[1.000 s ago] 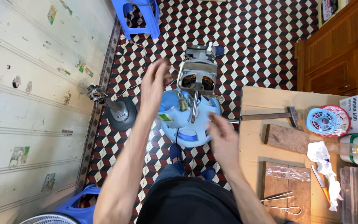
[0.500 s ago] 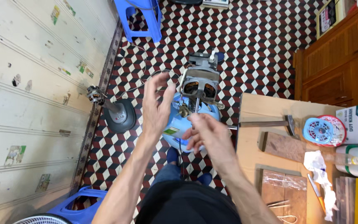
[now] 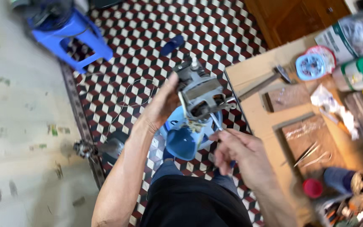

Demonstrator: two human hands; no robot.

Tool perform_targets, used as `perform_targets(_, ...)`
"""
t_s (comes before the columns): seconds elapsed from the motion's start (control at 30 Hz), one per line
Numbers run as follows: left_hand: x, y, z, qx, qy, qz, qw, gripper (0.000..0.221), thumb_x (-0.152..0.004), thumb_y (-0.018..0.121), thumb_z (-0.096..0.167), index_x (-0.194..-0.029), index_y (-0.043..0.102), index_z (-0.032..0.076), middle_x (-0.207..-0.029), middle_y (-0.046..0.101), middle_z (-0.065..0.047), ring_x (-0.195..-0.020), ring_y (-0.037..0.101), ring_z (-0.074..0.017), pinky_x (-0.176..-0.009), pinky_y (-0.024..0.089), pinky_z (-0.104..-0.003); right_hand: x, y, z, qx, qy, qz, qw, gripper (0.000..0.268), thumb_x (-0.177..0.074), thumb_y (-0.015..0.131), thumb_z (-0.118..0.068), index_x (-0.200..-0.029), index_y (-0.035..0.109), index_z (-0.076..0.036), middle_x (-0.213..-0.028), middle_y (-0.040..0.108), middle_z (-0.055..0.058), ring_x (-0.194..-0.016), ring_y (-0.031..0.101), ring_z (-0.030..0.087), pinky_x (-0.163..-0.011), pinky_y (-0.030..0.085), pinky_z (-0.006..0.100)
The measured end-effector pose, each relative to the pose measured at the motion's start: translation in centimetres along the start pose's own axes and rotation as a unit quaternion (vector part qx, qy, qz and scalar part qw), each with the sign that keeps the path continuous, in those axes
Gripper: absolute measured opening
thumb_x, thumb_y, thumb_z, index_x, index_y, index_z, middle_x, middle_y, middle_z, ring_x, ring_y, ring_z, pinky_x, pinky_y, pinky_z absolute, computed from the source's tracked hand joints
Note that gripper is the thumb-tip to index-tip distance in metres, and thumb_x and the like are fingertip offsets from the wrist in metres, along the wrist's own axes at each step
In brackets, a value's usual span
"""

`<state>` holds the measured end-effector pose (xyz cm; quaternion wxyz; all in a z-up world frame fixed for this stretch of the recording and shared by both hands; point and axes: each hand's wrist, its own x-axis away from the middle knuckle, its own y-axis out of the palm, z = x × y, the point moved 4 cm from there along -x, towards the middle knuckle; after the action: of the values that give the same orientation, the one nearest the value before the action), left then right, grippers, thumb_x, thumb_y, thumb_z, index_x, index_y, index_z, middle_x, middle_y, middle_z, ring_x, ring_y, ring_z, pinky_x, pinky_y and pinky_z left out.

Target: The person disassembles a fan motor, removes parts, and uses pliers and a screwdriver to adjust internal components. They then wipe their hands and handle a small bottle before returning to the motor.

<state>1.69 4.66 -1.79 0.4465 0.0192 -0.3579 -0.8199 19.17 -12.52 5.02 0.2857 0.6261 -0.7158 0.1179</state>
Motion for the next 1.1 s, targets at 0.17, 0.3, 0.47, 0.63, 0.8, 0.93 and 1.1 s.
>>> perform_targets(0.17,-1.0,0.1,0.1,-0.071,-0.025,0.011,0.997,0.075,-0.083,0.079,0.039,-0.139,0.046,0.002,-0.13,0.065,-0.012,-0.125,0.063,-0.0233,-0.115,0.046,-0.039,1.3,2.0,0.1,-0.142,-0.168,0.106,0.97,0.049,-0.107,0.058,-0.029,-0.07,0.053,0.003,-0.066,0.069,0.014,-0.059,0.064,0.017,-0.054,0.052,0.03)
perform_targets(0.3,-0.6,0.5,0.1,0.0,-0.019,-0.022,1.0,0.071,-0.084,0.079,0.037,-0.137,0.048,0.0,-0.124,0.065,-0.011,-0.118,0.062,-0.0226,-0.103,0.049,-0.041,2.8,4.5,0.4,0.163,-0.222,0.365,0.89,0.035,-0.1,0.062,-0.033,-0.102,0.069,0.002,-0.072,0.064,0.008,-0.061,0.056,0.011,-0.054,0.045,0.026)
perform_targets(0.47,0.4,-0.5,-0.2,0.011,0.005,-0.009,1.0,0.064,-0.096,0.084,0.03,-0.137,0.05,-0.005,-0.121,0.059,-0.01,-0.112,0.051,-0.0186,-0.098,0.044,-0.037,2.0,3.5,1.0,0.188,-0.17,0.379,0.89,0.044,-0.105,0.052,-0.038,-0.083,0.069,-0.005,-0.065,0.065,0.001,-0.06,0.06,0.005,-0.055,0.048,0.02)
perform_targets(0.63,1.8,1.1,0.4,0.014,-0.017,-0.002,1.0,0.083,-0.08,0.082,0.036,-0.144,0.039,0.008,-0.13,0.058,-0.014,-0.121,0.062,-0.0246,-0.106,0.054,-0.041,1.6,2.5,1.8,0.025,-0.145,0.332,0.932,0.06,-0.11,0.053,-0.04,-0.065,0.058,-0.002,-0.049,0.048,0.003,-0.043,0.041,0.01,-0.042,0.028,0.025)
perform_targets(0.8,3.1,3.1,1.9,-0.018,0.004,0.022,1.0,0.114,-0.07,0.089,0.036,-0.157,0.016,0.019,-0.143,0.049,-0.02,-0.133,0.054,-0.0293,-0.112,0.046,-0.045,1.9,3.2,0.8,0.095,-0.182,0.319,0.925,0.038,-0.105,0.06,-0.031,-0.081,0.068,-0.003,-0.06,0.055,0.001,-0.055,0.047,0.007,-0.049,0.035,0.022)
perform_targets(0.93,3.6,3.3,2.2,-0.038,-0.021,0.057,0.997,0.136,-0.06,0.089,0.04,-0.161,0.0,0.023,-0.144,0.046,-0.019,-0.135,0.05,-0.0313,-0.112,0.044,-0.051,2.6,3.3,0.1,0.228,-0.222,0.345,0.883,0.022,-0.1,0.065,-0.023,-0.102,0.072,-0.002,-0.076,0.067,0.0,-0.069,0.059,0.005,-0.059,0.047,0.02)
perform_targets(1.1,3.9,3.5,2.1,-0.053,0.014,0.091,0.994,0.141,-0.062,0.091,0.036,-0.165,-0.005,0.018,-0.149,0.046,-0.02,-0.14,0.048,-0.0289,-0.115,0.034,-0.048,2.5,2.7,0.5,0.24,-0.207,0.356,0.879,0.022,-0.1,0.067,-0.022,-0.106,0.076,-0.003,-0.08,0.071,0.001,-0.072,0.062,0.007,-0.065,0.051,0.022)
